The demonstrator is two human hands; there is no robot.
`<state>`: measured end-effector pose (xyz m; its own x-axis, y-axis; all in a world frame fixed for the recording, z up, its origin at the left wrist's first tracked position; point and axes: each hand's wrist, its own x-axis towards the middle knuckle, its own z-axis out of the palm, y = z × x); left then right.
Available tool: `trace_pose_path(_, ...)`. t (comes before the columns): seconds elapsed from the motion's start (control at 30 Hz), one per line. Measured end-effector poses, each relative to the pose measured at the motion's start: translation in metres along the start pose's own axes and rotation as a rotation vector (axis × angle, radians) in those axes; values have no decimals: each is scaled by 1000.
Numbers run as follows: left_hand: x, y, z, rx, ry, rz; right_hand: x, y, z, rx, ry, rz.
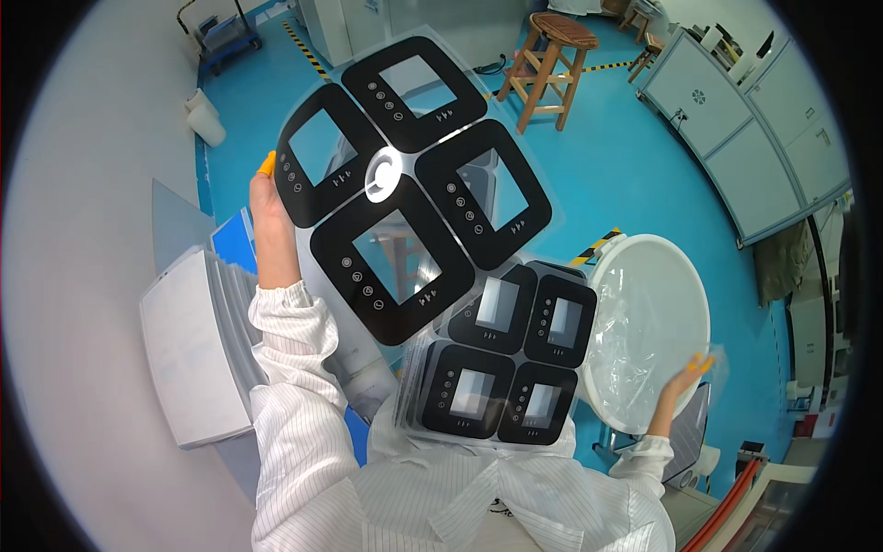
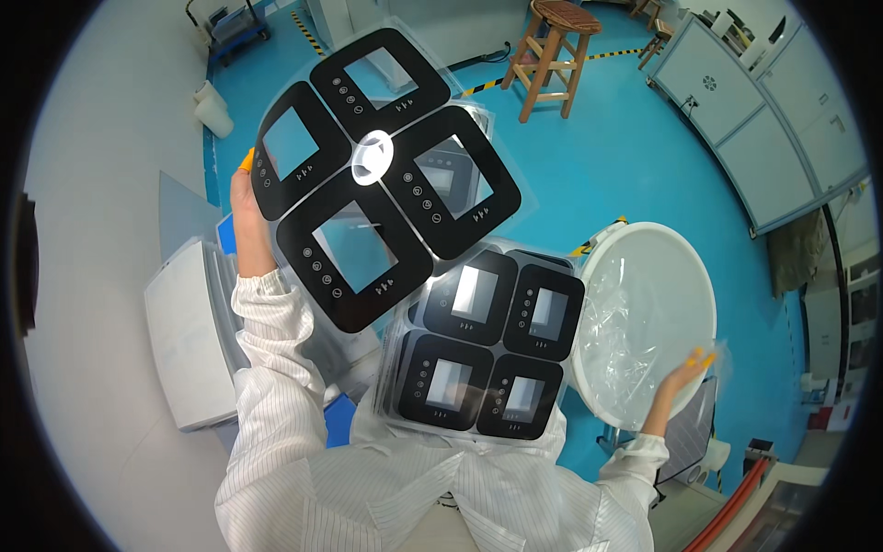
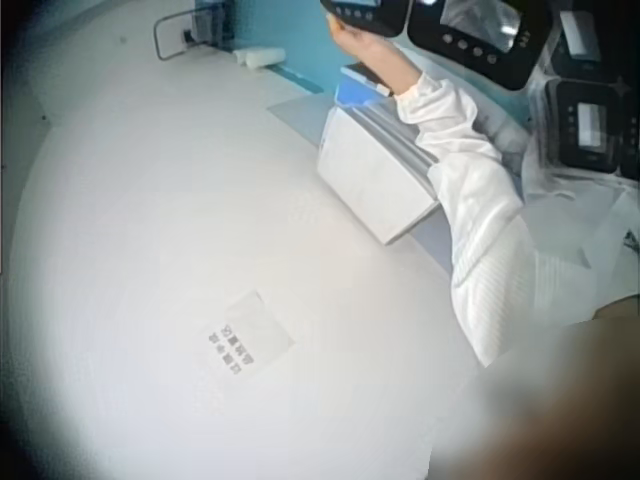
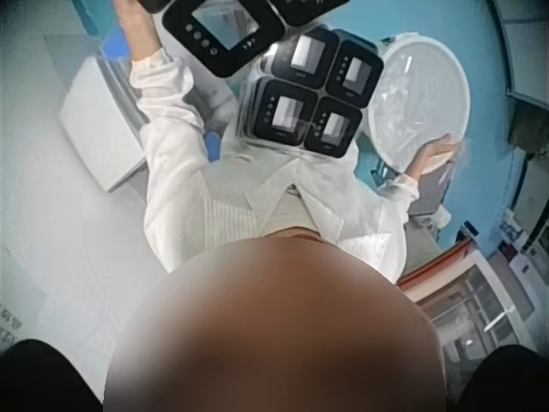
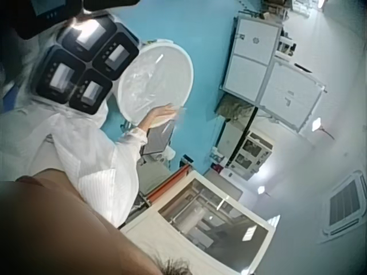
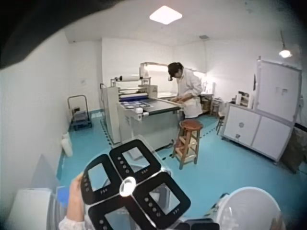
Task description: Inspecting electronic interface panels and removing protective film layers.
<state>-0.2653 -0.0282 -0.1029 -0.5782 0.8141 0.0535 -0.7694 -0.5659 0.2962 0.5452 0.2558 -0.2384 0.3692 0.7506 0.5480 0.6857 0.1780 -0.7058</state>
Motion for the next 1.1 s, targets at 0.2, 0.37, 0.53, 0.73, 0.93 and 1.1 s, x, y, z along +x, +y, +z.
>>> trace_pose_path(0.2,7,-17,-6,-55,-2,-20,-93,-33,31,-440,-1363,-13)
trace_pose_path(0.37,11,-26,-4,-78,156,57,-102,-22,41,-431,-1541,92)
trace_pose_path(0.53,28,-21,-24,-73,178,36,-73,-21,23,-423,-1372,75)
trace_pose_path(0.73,46,-37,-34,-117,345,121,-78,-100,4,-662,-1461,-20)
trace_pose_path(0.93,70,-65,-45,-173,509,214,-76,-151,-8,-552,-1386,-88)
trace_pose_path(1.1,70,-97,-45,-333,526,270,-75,-207,-14,-388,-1011,-154)
